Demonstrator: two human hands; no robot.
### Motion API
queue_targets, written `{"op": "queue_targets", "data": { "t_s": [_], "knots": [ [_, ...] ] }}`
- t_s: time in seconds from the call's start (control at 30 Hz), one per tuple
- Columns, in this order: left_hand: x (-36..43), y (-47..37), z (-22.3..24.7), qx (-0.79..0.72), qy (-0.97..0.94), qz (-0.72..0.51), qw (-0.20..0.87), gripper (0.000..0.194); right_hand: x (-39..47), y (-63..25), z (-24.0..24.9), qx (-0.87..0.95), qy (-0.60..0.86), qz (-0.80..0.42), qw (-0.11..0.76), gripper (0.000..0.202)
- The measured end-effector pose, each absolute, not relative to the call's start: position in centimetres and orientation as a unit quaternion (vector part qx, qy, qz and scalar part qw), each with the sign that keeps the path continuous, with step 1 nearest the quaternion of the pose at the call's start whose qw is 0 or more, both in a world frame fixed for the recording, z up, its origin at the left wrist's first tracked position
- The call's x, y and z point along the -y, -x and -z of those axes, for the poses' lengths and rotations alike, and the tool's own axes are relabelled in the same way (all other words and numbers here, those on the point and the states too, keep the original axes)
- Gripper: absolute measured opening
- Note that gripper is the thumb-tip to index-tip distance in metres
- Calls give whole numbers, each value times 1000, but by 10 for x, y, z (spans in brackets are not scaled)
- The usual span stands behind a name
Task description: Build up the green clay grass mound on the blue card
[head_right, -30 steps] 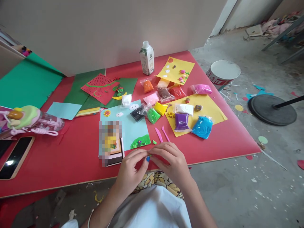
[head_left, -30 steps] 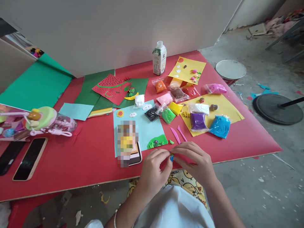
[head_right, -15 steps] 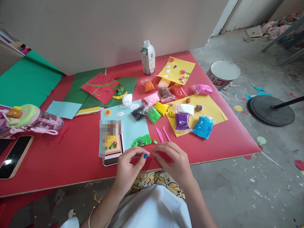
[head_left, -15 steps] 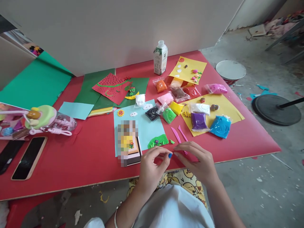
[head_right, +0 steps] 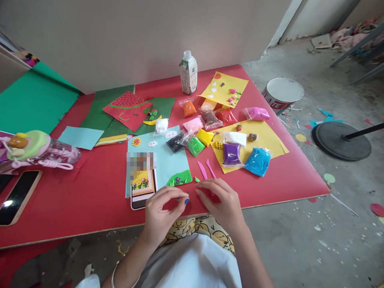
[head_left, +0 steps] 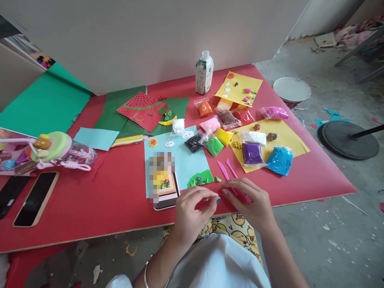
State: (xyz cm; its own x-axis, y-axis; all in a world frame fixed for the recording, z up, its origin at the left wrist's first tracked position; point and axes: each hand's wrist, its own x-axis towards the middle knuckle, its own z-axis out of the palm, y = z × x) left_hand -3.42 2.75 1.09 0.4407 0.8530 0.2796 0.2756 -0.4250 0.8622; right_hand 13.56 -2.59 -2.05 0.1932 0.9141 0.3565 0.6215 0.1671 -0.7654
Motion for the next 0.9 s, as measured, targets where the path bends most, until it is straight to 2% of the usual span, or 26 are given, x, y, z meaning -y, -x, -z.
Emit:
{"op": "queue_targets", "data": {
  "t_s": [0.2, 0.33, 0.5, 0.7, 0.9],
  "knots": [
    [-28, 31, -8, -383, -757, -374, 374, 10, 14, -139, 28, 636, 676, -78, 364, 14],
    [-30, 31, -4, -389, -762, -365, 366, 10, 9, -139, 35, 639, 684, -65, 346, 14],
    [-35, 30, -2, -399, -758, -363, 367, 10, 15, -139, 31, 615, 674, -111, 394, 9],
    [-38, 25, -6, -412, -696, -355, 468, 8, 23, -140, 13, 593, 632, -213, 451, 9],
    [-36, 24, -5, -417, -683, -354, 484, 11, 23, -139, 10, 578, 617, -239, 478, 9]
  ]
}}
